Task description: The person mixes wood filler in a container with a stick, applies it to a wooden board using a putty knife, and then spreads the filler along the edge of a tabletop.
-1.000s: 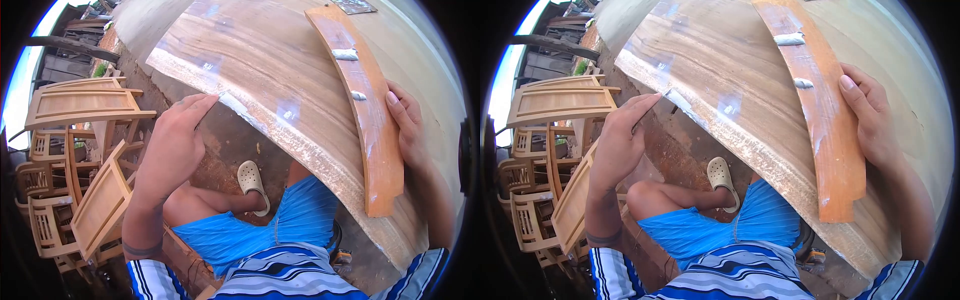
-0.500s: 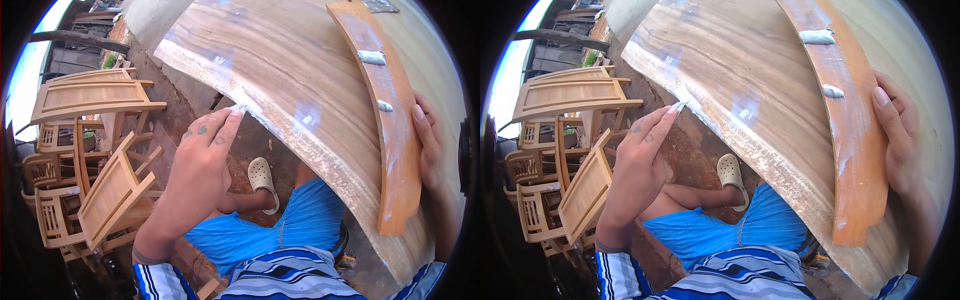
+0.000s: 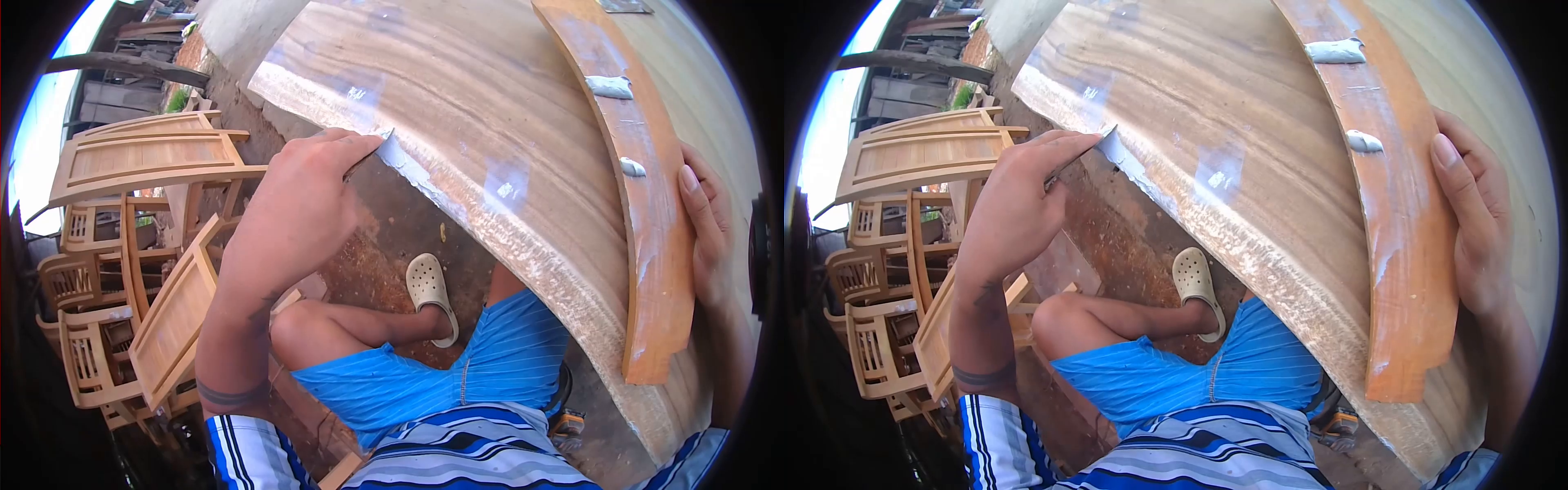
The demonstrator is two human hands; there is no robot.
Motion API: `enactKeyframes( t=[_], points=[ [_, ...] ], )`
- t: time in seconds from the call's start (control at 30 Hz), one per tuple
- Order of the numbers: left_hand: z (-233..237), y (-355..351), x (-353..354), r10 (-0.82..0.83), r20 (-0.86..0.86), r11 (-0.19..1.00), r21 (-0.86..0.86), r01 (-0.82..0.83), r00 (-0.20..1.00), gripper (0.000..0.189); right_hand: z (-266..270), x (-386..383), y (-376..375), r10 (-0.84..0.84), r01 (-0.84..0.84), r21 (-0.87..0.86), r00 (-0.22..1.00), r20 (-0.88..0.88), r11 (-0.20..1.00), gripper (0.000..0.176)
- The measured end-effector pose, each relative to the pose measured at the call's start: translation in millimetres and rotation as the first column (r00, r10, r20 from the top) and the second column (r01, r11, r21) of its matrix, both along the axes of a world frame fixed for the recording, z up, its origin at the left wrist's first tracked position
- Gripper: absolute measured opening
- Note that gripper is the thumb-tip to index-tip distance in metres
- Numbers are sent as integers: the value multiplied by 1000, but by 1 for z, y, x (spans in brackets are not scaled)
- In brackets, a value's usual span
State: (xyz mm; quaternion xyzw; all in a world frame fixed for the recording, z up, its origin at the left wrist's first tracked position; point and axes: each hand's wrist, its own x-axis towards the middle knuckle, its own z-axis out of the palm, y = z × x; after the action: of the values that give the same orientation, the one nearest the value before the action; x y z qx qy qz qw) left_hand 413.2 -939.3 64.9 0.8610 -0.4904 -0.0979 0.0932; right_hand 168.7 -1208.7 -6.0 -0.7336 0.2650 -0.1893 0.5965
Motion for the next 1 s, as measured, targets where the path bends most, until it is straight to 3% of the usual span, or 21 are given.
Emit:
enactKeyframes(
  t=[0.17, 0.27, 0.3, 0.4, 0.5, 0.6, 0.8, 1.0],
  points=[
    [16, -1, 4, 11, -104, 998, 65, -5, 994, 50, 0, -2, 0, -35, 33, -52, 998, -47, 998, 47],
    [25, -11, 15, 135, -76, 979, 163, -121, 988, 50, -2, -1, 0, -20, 19, 19, 1000, 7, 1000, 47],
    [19, -9, 22, 34, -33, 993, 118, -29, 999, 48, -2, 0, 0, -11, 9, 53, 999, 34, 999, 47],
    [13, -8, 26, -24, -43, 994, 107, 29, 999, 48, -1, 3, 0, 3, -6, 68, 999, 47, 998, 47],
    [13, -10, 21, -47, -4, 988, 145, 47, 999, 48, 1, 3, 0, 34, -36, 82, 999, 27, 996, 47],
    [19, -15, 8, -17, -84, 985, 168, 31, 996, 49, 1, -1, -3, 23, -22, 28, 999, -35, 999, 50],
    [9, -8, -6, -53, 3, 993, 106, 52, 999, 51, 2, 0, 3, -57, 54, -64, 998, -39, 996, 47],
    [7, -9, -19, -76, -75, 996, 41, 79, 994, 53, 5, 1, 2, -27, 23, -61, 998, -60, 998, 47]
  ],
)
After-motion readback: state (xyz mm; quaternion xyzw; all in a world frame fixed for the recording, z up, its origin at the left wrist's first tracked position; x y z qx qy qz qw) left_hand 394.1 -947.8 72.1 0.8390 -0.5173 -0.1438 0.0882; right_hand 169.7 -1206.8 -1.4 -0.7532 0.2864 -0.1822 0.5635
